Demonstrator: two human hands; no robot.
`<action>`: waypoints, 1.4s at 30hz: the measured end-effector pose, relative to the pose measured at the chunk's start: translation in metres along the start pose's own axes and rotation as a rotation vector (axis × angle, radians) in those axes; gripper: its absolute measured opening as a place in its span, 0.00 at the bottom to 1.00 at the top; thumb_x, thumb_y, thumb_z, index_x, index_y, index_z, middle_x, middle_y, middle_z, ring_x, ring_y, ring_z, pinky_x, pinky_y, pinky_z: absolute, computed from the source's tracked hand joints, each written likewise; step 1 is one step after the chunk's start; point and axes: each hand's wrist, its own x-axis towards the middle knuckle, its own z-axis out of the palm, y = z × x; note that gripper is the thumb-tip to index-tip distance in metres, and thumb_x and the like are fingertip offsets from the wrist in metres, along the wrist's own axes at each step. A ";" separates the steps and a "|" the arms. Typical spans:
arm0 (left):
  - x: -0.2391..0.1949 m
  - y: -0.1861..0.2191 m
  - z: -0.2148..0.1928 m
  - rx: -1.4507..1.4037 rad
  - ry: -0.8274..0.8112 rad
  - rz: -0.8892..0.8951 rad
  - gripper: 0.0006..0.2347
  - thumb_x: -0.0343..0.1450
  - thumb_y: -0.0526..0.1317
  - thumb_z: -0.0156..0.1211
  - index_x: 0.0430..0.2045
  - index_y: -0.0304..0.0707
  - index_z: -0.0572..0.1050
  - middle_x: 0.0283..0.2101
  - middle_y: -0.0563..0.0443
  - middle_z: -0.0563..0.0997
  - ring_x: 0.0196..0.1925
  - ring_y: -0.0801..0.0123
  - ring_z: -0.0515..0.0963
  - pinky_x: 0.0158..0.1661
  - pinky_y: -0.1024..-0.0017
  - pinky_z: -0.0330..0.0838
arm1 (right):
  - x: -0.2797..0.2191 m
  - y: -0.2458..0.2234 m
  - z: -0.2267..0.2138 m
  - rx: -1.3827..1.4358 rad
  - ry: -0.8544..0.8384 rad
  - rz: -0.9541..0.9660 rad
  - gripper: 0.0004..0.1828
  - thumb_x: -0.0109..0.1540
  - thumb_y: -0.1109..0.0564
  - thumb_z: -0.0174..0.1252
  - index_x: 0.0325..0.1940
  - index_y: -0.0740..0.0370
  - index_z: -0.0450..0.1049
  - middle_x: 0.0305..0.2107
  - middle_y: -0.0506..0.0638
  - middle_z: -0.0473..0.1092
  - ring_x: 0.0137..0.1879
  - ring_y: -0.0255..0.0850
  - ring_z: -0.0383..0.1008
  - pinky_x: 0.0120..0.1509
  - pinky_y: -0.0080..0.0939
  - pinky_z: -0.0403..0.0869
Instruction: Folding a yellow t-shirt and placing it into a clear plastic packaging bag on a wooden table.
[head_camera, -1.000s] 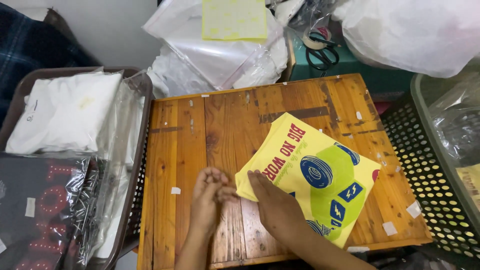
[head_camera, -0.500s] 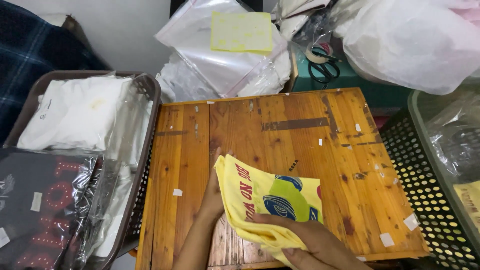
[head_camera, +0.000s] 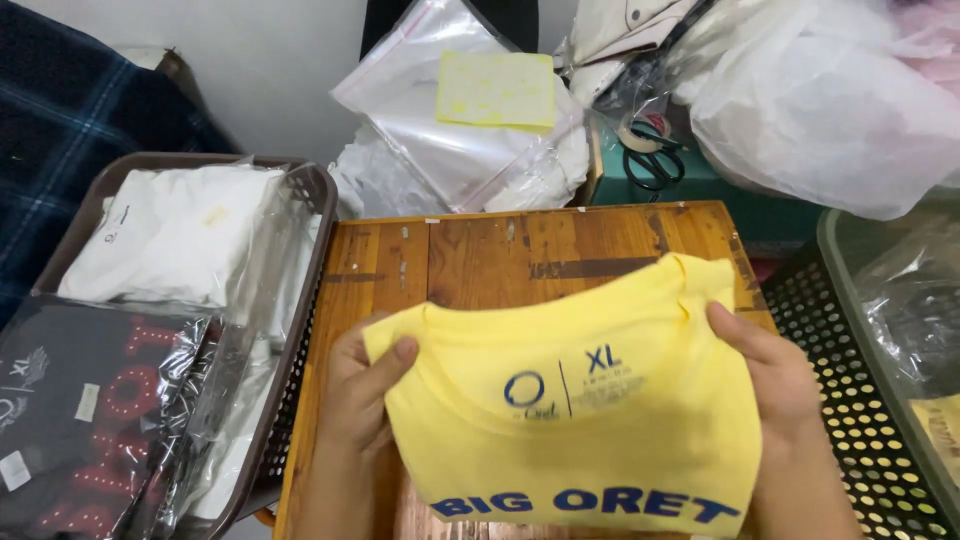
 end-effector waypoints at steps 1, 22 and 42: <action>0.010 -0.001 0.011 0.134 0.163 -0.067 0.10 0.56 0.34 0.63 0.24 0.27 0.70 0.21 0.39 0.76 0.19 0.61 0.76 0.19 0.71 0.72 | 0.016 -0.003 0.003 -0.151 0.102 -0.086 0.23 0.56 0.50 0.42 0.52 0.63 0.64 0.42 0.61 0.66 0.44 0.55 0.68 0.49 0.60 0.64; -0.077 -0.094 -0.036 2.330 -0.108 0.348 0.31 0.65 0.63 0.29 0.59 0.49 0.45 0.64 0.55 0.44 0.66 0.63 0.40 0.61 0.62 0.33 | 0.024 0.081 -0.077 -2.280 0.559 -0.351 0.33 0.55 0.31 0.23 0.63 0.36 0.40 0.63 0.47 0.32 0.67 0.53 0.24 0.62 0.61 0.31; 0.008 -0.086 -0.030 1.873 -0.423 0.225 0.24 0.67 0.55 0.31 0.54 0.45 0.57 0.60 0.49 0.55 0.63 0.53 0.47 0.57 0.54 0.36 | 0.073 0.066 -0.069 -2.541 -0.059 -0.767 0.28 0.62 0.41 0.24 0.65 0.49 0.41 0.62 0.53 0.34 0.67 0.49 0.28 0.64 0.49 0.35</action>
